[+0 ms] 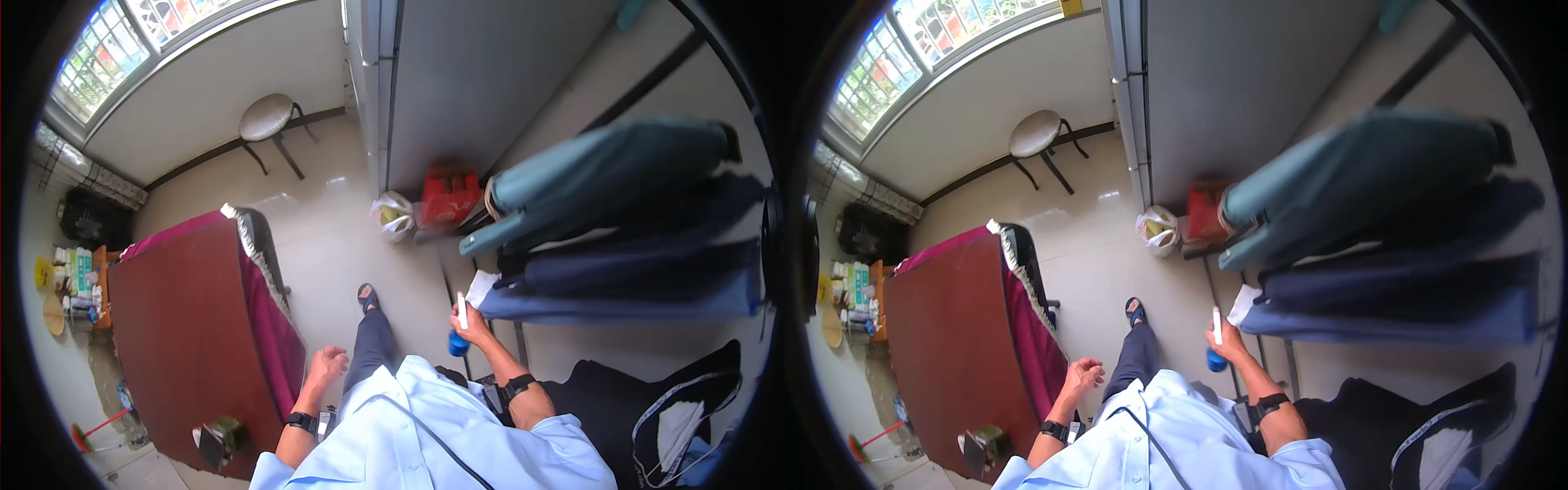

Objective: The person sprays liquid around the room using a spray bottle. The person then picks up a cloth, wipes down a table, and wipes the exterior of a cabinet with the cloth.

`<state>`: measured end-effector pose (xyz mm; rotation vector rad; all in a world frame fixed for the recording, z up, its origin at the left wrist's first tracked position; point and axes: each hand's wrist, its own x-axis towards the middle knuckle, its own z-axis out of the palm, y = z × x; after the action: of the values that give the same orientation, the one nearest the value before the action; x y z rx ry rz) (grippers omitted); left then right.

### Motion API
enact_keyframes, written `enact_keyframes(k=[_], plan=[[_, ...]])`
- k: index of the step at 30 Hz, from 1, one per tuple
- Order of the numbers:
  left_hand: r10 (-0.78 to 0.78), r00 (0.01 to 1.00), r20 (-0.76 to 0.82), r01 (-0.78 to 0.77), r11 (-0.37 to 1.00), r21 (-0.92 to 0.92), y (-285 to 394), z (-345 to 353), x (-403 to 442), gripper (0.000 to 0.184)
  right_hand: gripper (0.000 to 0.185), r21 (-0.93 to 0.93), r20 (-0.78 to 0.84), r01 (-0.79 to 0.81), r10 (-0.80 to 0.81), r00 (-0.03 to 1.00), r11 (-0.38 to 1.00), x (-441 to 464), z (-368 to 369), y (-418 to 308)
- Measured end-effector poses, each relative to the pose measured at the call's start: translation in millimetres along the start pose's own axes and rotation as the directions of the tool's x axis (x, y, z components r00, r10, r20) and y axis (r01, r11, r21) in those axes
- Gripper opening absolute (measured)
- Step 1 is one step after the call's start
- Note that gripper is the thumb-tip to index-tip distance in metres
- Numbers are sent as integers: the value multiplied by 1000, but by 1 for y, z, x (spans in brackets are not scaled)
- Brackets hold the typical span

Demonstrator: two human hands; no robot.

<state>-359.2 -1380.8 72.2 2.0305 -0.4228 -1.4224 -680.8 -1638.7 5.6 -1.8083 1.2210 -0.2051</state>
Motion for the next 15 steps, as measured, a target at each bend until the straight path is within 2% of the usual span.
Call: enact_keyframes(k=[1,3,4,7,10,13,15], plan=[[-1,1000,2,1,999,-33,7,-9,19,33,32,33,-36,28,-27,999,999,28,0,-20],[-10,1000,-4,9,995,-96,30,-24,46,29,30,-40,-96,57,-61,994,998,89,-1,-58],[-13,1000,-7,12,995,-103,42,-33,57,28,27,43,-54,18,-15,998,999,124,0,-70],[-21,1000,-19,18,992,-122,65,-53,86,29,23,247,-223,102,-46,974,964,206,-4,-119],[-39,999,-34,34,991,-133,75,-75,104,34,21,488,-330,79,99,939,869,264,-16,-138],[-95,993,-75,82,984,-160,79,-92,115,35,21,573,-372,78,174,912,816,291,-56,-141],[-96,991,-95,80,983,-163,82,-102,118,33,17,513,-305,185,-23,952,838,273,-109,-144]])
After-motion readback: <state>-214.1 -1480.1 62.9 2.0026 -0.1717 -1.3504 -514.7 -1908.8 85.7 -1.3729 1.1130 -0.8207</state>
